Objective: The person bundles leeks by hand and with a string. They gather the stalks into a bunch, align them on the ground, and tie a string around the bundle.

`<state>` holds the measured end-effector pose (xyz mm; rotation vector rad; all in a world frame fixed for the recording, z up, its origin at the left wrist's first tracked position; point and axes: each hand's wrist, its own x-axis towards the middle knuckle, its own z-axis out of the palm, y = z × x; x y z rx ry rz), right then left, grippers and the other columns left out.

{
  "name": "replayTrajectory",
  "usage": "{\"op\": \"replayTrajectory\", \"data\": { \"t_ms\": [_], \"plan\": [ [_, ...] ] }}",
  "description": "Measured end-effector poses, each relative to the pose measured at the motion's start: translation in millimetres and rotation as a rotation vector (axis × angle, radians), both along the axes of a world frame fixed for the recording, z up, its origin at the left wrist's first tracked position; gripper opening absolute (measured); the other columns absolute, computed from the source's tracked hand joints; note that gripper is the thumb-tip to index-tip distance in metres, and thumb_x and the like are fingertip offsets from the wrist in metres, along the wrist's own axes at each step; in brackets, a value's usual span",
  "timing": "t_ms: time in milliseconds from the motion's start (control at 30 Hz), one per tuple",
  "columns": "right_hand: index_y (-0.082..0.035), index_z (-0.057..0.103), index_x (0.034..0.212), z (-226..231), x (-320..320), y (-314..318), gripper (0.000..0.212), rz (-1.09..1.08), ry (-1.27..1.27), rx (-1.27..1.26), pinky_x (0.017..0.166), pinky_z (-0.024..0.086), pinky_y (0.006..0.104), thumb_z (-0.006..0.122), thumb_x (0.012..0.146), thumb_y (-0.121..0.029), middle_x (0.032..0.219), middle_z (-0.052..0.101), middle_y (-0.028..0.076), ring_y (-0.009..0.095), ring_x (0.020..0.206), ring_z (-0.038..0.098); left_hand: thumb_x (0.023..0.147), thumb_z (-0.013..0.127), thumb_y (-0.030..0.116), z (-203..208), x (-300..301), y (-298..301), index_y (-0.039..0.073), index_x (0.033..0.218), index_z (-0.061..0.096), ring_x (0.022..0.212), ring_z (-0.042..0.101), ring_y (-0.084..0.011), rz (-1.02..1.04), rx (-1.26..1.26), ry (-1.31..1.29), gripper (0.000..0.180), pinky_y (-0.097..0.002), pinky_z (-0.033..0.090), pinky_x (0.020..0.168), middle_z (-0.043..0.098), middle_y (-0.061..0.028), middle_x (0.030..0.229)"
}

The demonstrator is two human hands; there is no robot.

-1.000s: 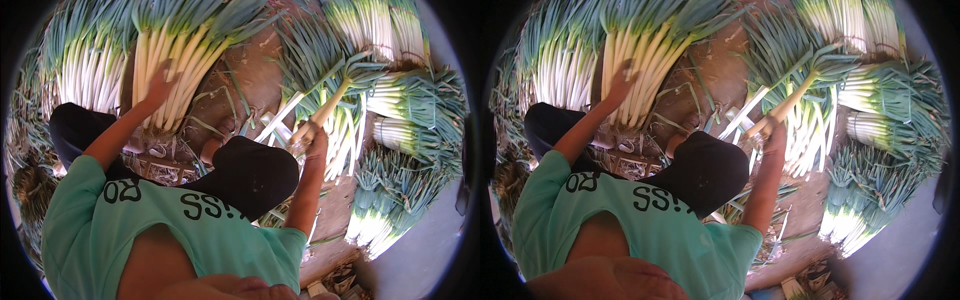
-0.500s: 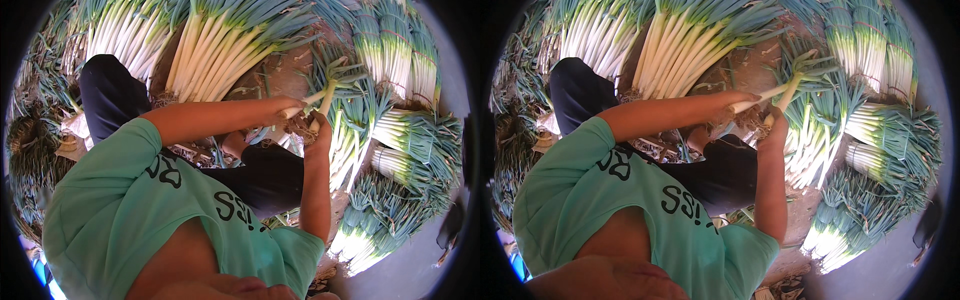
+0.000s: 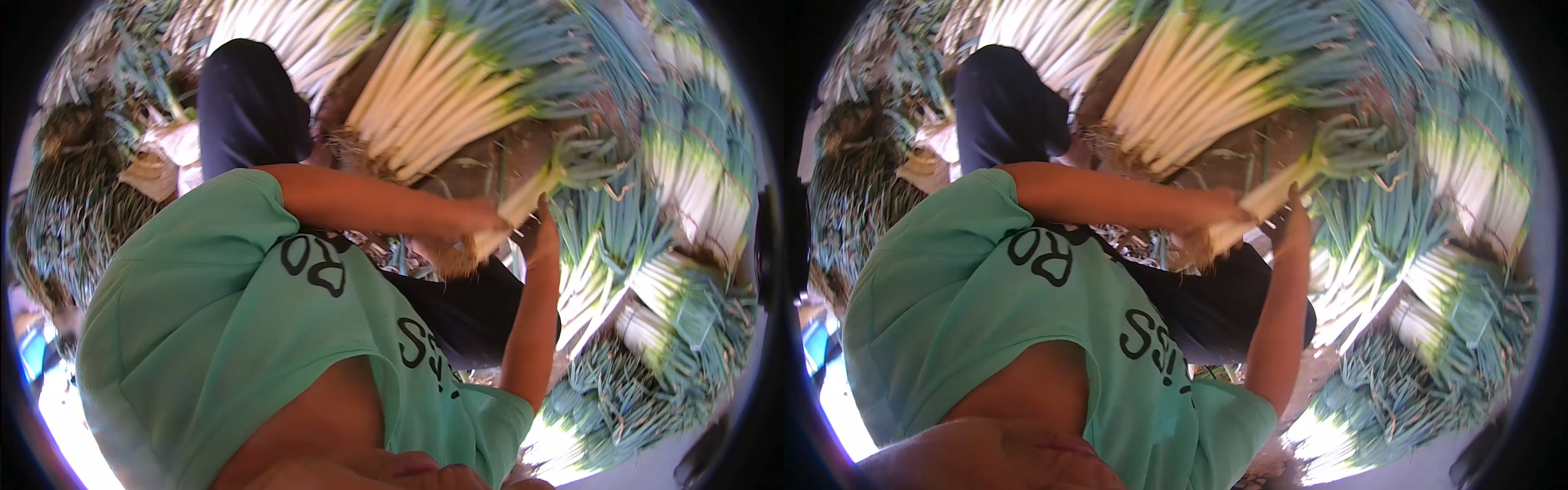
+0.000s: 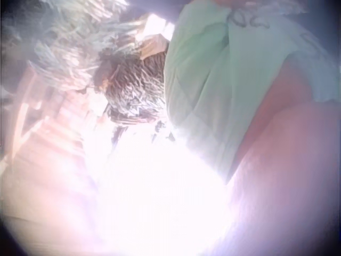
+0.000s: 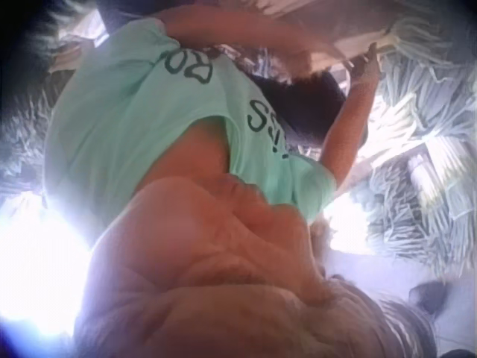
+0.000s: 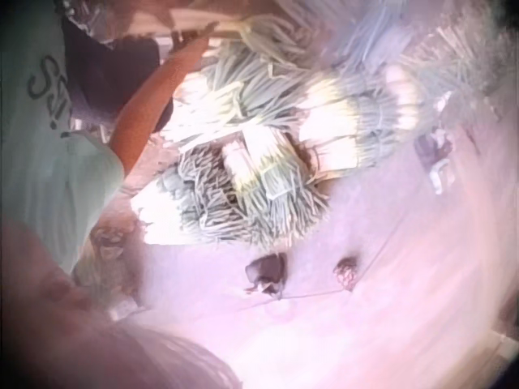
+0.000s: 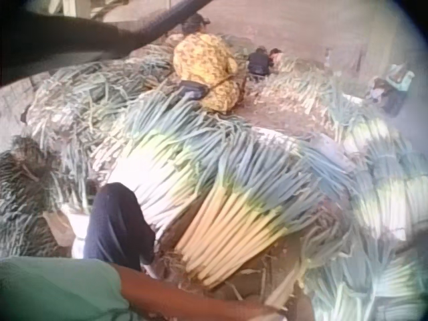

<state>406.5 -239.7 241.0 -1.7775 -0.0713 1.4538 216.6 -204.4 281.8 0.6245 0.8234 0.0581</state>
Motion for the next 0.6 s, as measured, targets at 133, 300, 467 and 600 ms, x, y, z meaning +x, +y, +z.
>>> {"op": "replayTrajectory", "data": {
  "t_ms": [133, 300, 467, 600],
  "plan": [
    [-0.003, 0.053, 0.109, -57.7, 15.9, 44.1, 0.040, -0.099, 0.131, 0.181, 0.072, 0.051, 0.0435, 0.070, 0.078, -0.022, 0.090, 0.060, 0.014, 0.029, 0.082, 0.060, 0.081, 0.064, 0.022, -13.4, -30.8, -27.5, -0.002, 0.115, 0.044, 0.074, 0.062, -0.0232, -0.108, 0.390, -0.027, 0.046, -0.0346, 0.049, 0.068, 0.062, -0.0167, 0.087],
    [-0.002, 0.049, 0.116, 23.3, -72.1, 106.8, 0.038, -0.242, -0.138, 0.454, 0.074, 0.053, 0.0428, 0.063, 0.081, -0.006, 0.094, 0.058, 0.015, 0.029, 0.084, 0.060, 0.085, 0.058, 0.037, -36.4, -90.5, 21.4, -0.004, 0.119, 0.040, 0.100, 0.055, -0.0339, -0.070, 0.863, -0.110, 0.056, -0.0398, 0.042, 0.085, 0.055, -0.0259, 0.106],
    [0.002, 0.047, 0.116, 62.2, -136.7, 187.8, 0.038, -0.047, -0.061, 0.752, 0.070, 0.054, 0.0445, 0.062, 0.082, -0.004, 0.098, 0.056, 0.018, 0.032, 0.083, 0.060, 0.087, 0.053, 0.045, -62.9, -126.7, 80.4, 0.002, 0.134, 0.031, 0.089, 0.059, -0.0369, 0.140, 1.247, 0.356, 0.067, -0.0431, 0.045, 0.075, 0.058, -0.0270, 0.100],
    [0.004, 0.048, 0.112, 12.4, -173.9, 266.2, 0.035, 0.061, 0.090, 0.748, 0.073, 0.054, 0.0463, 0.063, 0.081, -0.004, 0.095, 0.057, 0.016, 0.031, 0.080, 0.060, 0.091, 0.047, 0.045, -88.2, -157.5, 125.7, -0.004, 0.126, 0.032, 0.098, 0.053, -0.0436, 0.140, 0.935, 0.511, 0.063, -0.0450, 0.041, 0.087, 0.054, -0.0316, 0.105]
  ]
}}
